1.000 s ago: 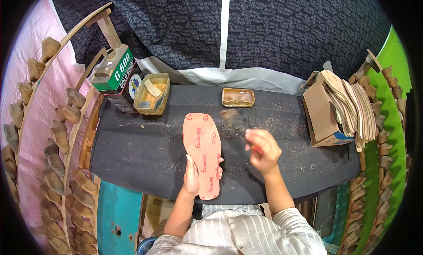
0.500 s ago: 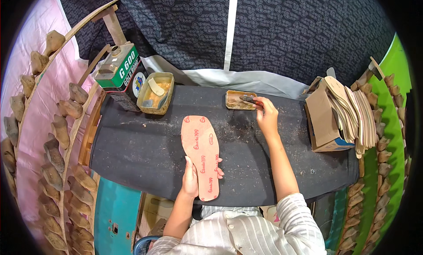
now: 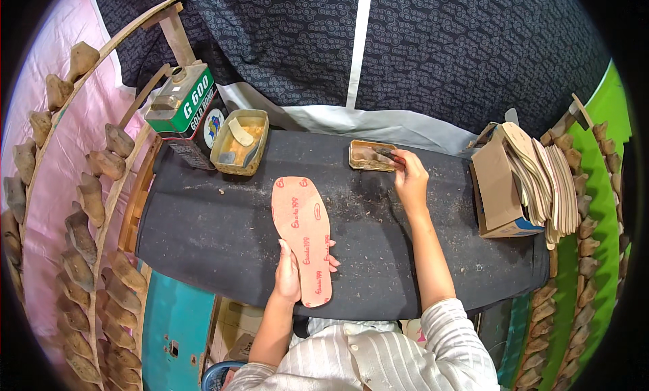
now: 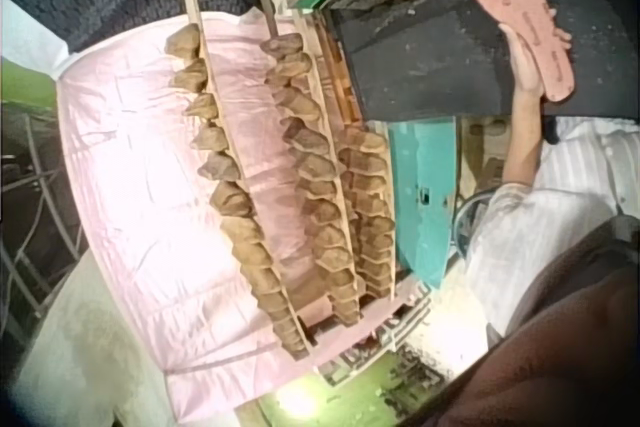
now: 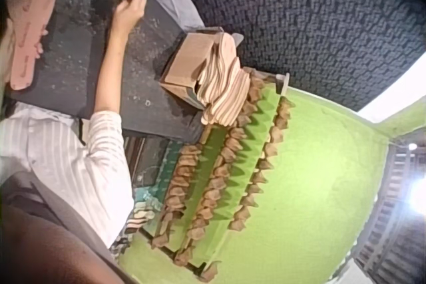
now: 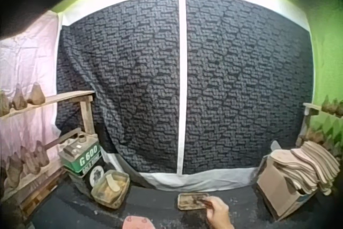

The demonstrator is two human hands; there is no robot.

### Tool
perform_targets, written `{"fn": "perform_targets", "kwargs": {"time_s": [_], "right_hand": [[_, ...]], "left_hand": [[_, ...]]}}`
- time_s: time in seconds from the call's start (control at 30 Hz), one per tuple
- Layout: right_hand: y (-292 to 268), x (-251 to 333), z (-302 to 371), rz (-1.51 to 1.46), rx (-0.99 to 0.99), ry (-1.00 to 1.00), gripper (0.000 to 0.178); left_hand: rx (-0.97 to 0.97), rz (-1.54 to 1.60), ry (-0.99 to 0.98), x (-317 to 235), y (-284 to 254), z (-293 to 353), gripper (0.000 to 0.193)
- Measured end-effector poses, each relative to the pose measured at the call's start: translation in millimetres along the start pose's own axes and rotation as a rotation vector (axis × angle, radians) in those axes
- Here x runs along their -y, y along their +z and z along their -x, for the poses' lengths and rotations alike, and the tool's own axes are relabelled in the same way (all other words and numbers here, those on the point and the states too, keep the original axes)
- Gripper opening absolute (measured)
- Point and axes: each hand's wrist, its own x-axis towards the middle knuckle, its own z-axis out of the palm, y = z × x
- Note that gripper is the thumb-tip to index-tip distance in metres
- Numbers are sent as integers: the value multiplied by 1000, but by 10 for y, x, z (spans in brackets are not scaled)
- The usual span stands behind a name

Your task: The person takes shoe soles from a box, applies adhesive onto them using a brush, and places the glued soles into a basket.

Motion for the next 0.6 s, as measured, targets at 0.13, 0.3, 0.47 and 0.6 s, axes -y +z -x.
{"fn": "perform_targets", "kwargs": {"time_s": [0.13, 0.3, 0.47, 0.6], "right_hand": [[-146, 262, -31, 29, -64, -116, 31], [-382, 994, 77, -220, -5, -207, 35], [-417, 1356, 223, -478, 177, -491, 28], [-353, 1435, 279, -489, 244, -638, 20]], "left_hand": [[4, 21, -1, 3, 4, -23, 76], [-8, 45, -4, -17, 17, -84, 74], [78, 172, 32, -64, 115, -173, 65], [-163, 189, 59, -118, 259, -191, 61]]}}
